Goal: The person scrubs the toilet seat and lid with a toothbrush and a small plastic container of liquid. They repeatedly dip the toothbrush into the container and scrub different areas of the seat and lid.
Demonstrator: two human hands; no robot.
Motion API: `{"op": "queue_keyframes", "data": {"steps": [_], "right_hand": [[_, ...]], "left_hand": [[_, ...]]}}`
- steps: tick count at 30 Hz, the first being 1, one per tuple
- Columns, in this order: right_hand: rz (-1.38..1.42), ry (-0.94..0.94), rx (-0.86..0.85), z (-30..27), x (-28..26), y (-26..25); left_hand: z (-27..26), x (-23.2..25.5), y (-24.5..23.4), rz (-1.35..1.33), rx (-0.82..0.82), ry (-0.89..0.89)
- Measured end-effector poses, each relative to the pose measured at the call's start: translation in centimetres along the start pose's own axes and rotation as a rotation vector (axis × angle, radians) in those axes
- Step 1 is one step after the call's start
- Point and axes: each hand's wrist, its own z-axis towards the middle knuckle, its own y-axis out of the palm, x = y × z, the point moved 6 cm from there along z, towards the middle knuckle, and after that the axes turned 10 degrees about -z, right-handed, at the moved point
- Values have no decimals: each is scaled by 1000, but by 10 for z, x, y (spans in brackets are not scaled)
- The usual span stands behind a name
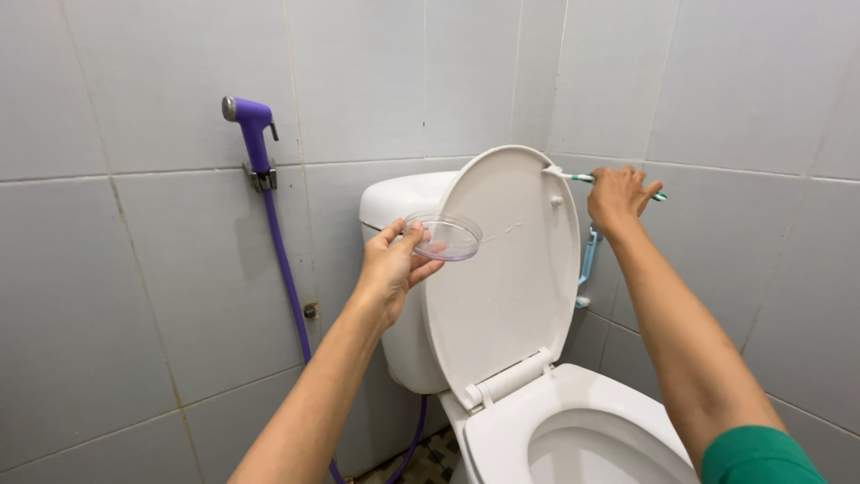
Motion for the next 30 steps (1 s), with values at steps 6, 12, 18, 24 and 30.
{"op": "queue_keyframes", "data": {"steps": [6,12,18,24,30], "right_hand": [[-21,-113,197,14,-49,-31],[-32,-20,46,8,-35,-35],[-30,-183,240,4,-73,-68],[173,-133,21,-3,-64,-60],[525,111,-185,-26,-53,-5]], "left_hand": [[-1,-1,6,15,-14,-5],[1,-10,7,46,8,-20],[2,-7,9,41,-7,-11],[1,-13,14,8,-13,-25],[-6,-2,11,46,-5,-6]]}}
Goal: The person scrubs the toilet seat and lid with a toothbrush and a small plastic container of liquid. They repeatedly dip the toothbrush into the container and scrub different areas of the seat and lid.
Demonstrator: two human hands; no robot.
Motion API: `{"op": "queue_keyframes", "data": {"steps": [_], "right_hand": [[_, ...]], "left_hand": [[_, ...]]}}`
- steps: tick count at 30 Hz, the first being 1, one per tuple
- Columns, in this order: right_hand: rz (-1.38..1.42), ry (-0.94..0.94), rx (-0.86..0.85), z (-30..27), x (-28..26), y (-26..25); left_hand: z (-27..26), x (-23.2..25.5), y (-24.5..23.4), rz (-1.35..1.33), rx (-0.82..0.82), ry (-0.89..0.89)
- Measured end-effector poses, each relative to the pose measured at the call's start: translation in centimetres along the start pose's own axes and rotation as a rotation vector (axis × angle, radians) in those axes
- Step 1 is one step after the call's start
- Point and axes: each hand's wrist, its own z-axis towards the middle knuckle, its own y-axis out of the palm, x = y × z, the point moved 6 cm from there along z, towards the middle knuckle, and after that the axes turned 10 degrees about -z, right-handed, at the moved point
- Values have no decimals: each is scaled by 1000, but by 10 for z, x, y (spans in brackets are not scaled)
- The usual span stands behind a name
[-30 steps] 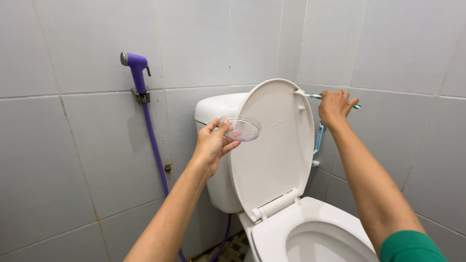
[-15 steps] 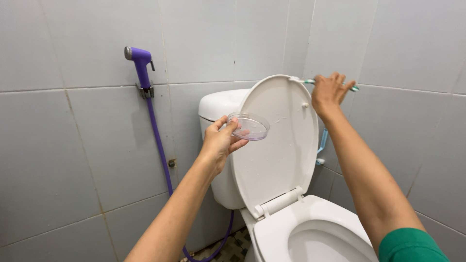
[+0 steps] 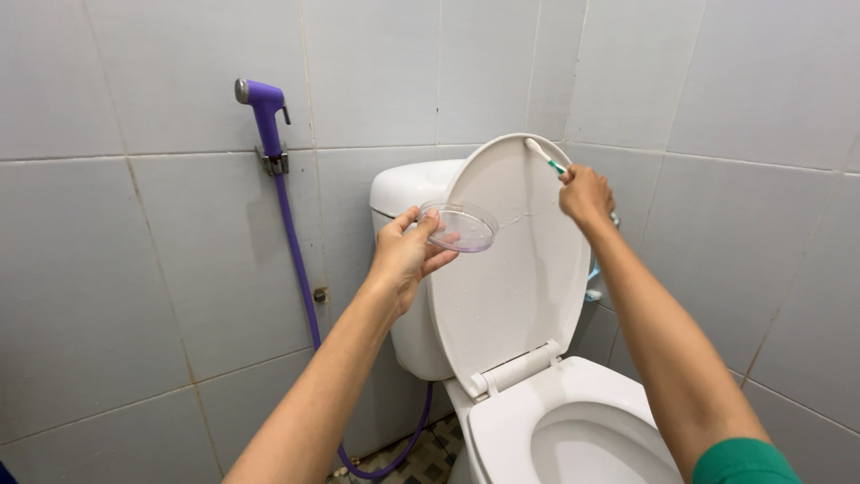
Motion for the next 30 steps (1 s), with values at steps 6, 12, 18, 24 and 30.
{"op": "queue_keyframes", "data": {"steps": [6,12,18,24,30], "right_hand": [[330,13,-78,-18,-1,72],[1352,318,-446,-9,-58,111],[1488,279,-438,-47,-114,113],[1778,433,-455,-31,-135,110],[1624,403,-324,-53,-150,138]], "left_hand": [[-4,6,-7,-3,28,5],[1,4,-16,-36,32,14],[8,13,-23,-103,1,61],[-7,27,-26,-48,18,62],[-18,51,-45,-50,58,79]]}}
